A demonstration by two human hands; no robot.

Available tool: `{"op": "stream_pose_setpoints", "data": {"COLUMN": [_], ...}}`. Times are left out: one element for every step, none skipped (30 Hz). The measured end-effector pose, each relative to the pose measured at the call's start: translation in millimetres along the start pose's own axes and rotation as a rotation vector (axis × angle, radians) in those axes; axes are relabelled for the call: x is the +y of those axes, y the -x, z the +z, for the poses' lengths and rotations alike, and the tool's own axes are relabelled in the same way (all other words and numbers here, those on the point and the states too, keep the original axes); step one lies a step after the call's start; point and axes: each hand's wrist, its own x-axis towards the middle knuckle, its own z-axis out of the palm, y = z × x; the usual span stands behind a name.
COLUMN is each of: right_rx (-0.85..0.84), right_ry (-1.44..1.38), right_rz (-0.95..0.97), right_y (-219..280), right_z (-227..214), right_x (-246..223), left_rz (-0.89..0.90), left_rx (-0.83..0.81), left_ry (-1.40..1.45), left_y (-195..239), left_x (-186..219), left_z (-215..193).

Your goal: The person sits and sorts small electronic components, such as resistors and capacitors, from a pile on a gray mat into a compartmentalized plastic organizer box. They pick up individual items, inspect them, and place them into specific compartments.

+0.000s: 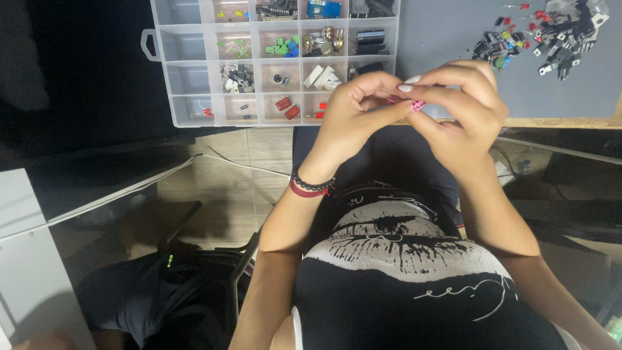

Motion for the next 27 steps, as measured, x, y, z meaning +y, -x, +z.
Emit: {"op": "stream_pose_setpoints", "data": {"right_rx": [0.002,0.003,0.006,0.010,0.009,0.009,0.009,0.008,-0.002,-0.013,-0.014,-0.014,-0.011,-0.010,-0.010,-0.010,-0.011,-0.007,-0.004,-0.005,-0.007,-0.008,-0.008,-0.014,-0.020,-0.021,-0.022], "right_ry": [-0.004,-0.004,-0.003,-0.002,-0.002,-0.005,-0.009,-0.009,-0.012,-0.014,-0.016,-0.013,-0.010,-0.011,-0.019,-0.028,-0.030,-0.029,-0.027,-0.028,-0.008,0.012,0.012,0.005,-0.002,-0.003,-0.009], "right_rz": [-0.004,-0.003,-0.016,-0.030,-0.030,-0.022,-0.014,-0.013,-0.001,0.012,0.013,-0.005,-0.026,-0.027,-0.036,-0.044,-0.045,-0.062,-0.077,-0.077,-0.063,-0.049,-0.049,-0.051,-0.052,-0.052,-0.037], "right_y": [0,0,0,1,2,3,4,4,5,5,5,5,3,2,1,0,0,0,0,0,-1,-1,-2,-3,-3,-3,-3], "right_z": [0,0,0,1,0,-1,-2,-3,-4,-4,-4,-3,-2,-2,-2,-1,0,1,1,2,2,2,2,2,2,2,1], "right_x": [0,0,1,2,3,4,6,5,5,5,5,4,4,3,2,1,1,2,2,2,1,0,0,0,0,-1,-2], "left_rz": [0.029,0.027,0.035,0.043,0.043,0.029,0.015,0.014,-0.011,-0.036,-0.038,-0.044,-0.047,-0.045,-0.022,0.001,0.002,0.004,0.005,0.005,0.004,0.002,0.003,0.012,0.021,0.022,0.015], "left_rx": [0.007,0.007,0.009,0.011,0.011,-0.045,-0.101,-0.100,-0.087,-0.074,-0.072,-0.030,0.010,0.011,0.007,0.003,0.006,0.007,0.007,0.009,0.036,0.063,0.063,0.016,-0.030,-0.029,-0.079], "left_ry": [0.003,0.003,-0.018,-0.039,-0.038,-0.056,-0.073,-0.072,-0.064,-0.056,-0.056,-0.024,0.007,0.006,0.027,0.048,0.048,0.018,-0.011,-0.011,-0.010,-0.010,-0.010,0.036,0.083,0.083,0.097], "left_y": [0,0,0,0,2,3,5,5,5,6,6,6,5,5,5,6,6,7,8,8,8,7,8,9,9,10,10], "left_x": [2,2,3,3,3,4,4,3,3,3,1,0,-1,0,1,1,4,6,8,3,-1,-5,-4,-3,-1,-2,-2], "left_z": [3,3,4,4,2,-1,-4,-4,-6,-7,-6,-5,-5,-4,-3,-2,-2,-3,-2,-3,-4,-4,-5,-6,-7,-9,-11]}}
